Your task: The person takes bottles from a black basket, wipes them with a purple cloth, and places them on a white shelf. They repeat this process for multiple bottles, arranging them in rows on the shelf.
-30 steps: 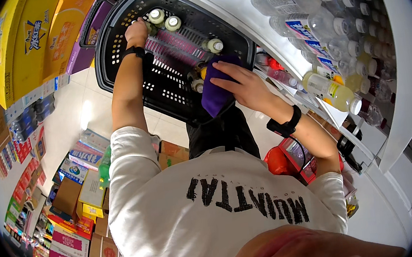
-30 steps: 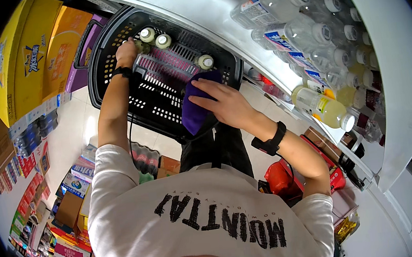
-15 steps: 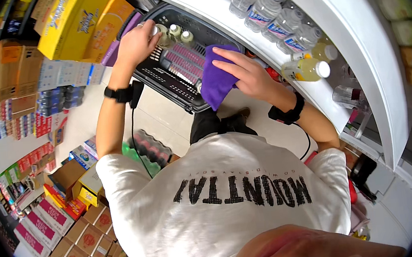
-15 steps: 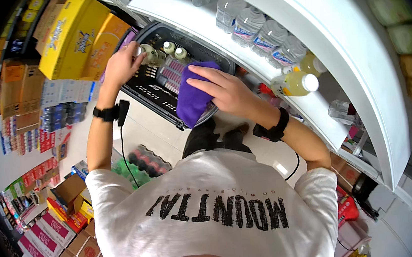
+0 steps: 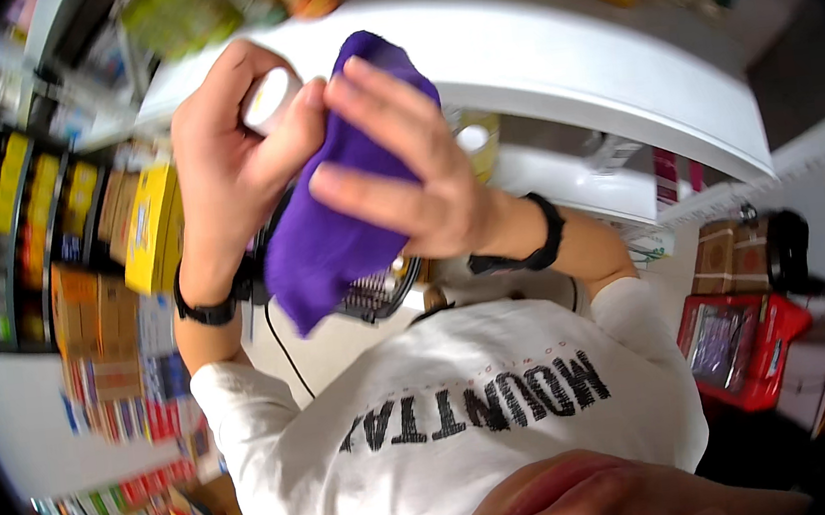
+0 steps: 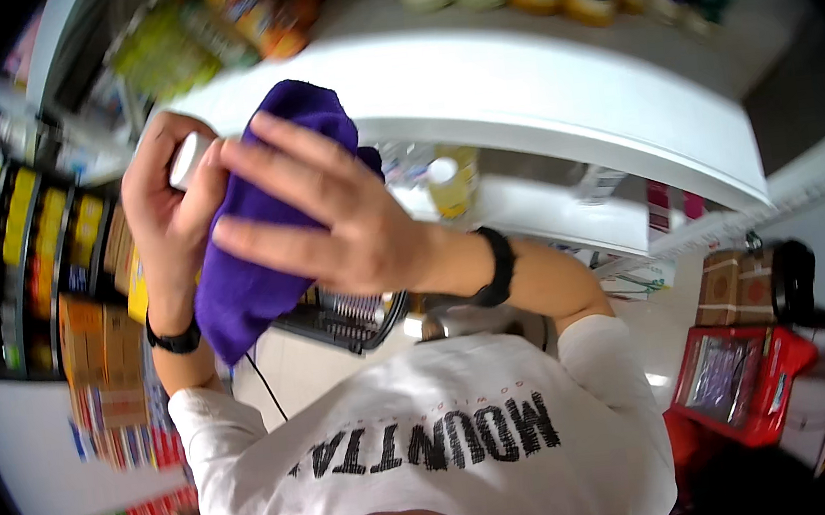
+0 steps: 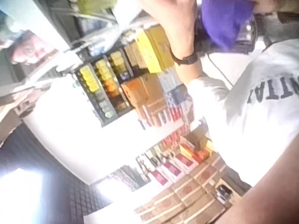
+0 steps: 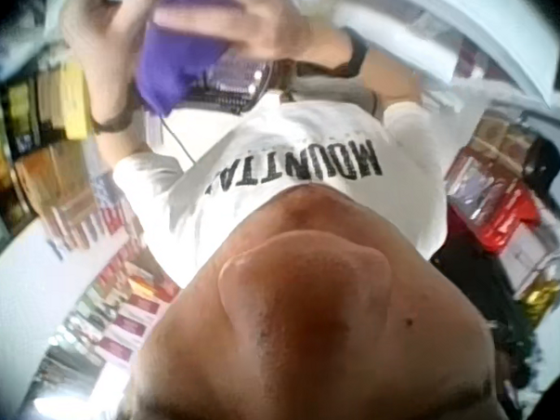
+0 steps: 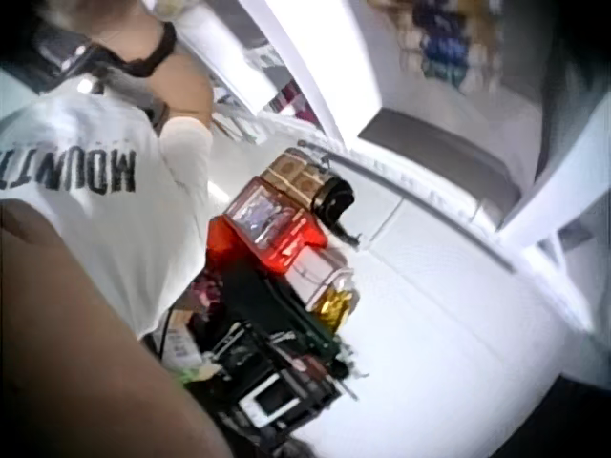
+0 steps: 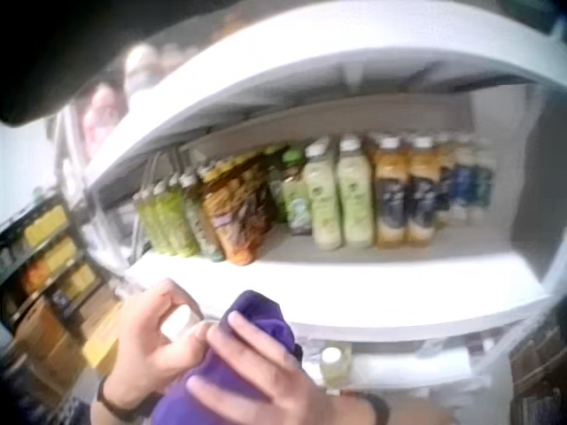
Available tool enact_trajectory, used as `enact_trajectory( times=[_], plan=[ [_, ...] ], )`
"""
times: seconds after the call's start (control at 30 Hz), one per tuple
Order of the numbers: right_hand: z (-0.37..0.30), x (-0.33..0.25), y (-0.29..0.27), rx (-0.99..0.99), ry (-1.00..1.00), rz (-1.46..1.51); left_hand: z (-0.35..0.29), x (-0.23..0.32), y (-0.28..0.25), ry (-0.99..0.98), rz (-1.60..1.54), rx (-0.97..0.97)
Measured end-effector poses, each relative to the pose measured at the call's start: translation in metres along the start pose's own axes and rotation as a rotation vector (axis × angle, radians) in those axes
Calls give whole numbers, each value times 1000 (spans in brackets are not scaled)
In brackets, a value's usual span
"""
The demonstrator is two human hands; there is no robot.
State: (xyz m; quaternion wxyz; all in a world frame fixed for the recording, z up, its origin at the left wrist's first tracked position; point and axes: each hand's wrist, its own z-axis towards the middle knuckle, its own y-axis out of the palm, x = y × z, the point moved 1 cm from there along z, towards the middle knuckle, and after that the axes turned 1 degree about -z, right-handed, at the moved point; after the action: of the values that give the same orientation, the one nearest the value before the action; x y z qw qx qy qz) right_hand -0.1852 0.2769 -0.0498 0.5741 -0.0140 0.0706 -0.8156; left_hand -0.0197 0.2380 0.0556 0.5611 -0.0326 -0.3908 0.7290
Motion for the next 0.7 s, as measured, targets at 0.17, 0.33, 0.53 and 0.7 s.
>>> enact_trajectory(
  times=[0.17, 0.33, 0.53, 0.7],
  plan=[
    [-13, 1, -44, -14, -185, -591, 56, 33, 26, 78, -238, 27],
    [-40, 15, -109, -291, 46, -761, 109, 23, 46, 186, -233, 114],
    [-38, 26, -190, -339, 316, -972, 171, -13, 86, 121, -96, 80],
    [-47, 39, -223, -192, 596, -777, 211, -55, 102, 154, 110, -12]
  ],
)
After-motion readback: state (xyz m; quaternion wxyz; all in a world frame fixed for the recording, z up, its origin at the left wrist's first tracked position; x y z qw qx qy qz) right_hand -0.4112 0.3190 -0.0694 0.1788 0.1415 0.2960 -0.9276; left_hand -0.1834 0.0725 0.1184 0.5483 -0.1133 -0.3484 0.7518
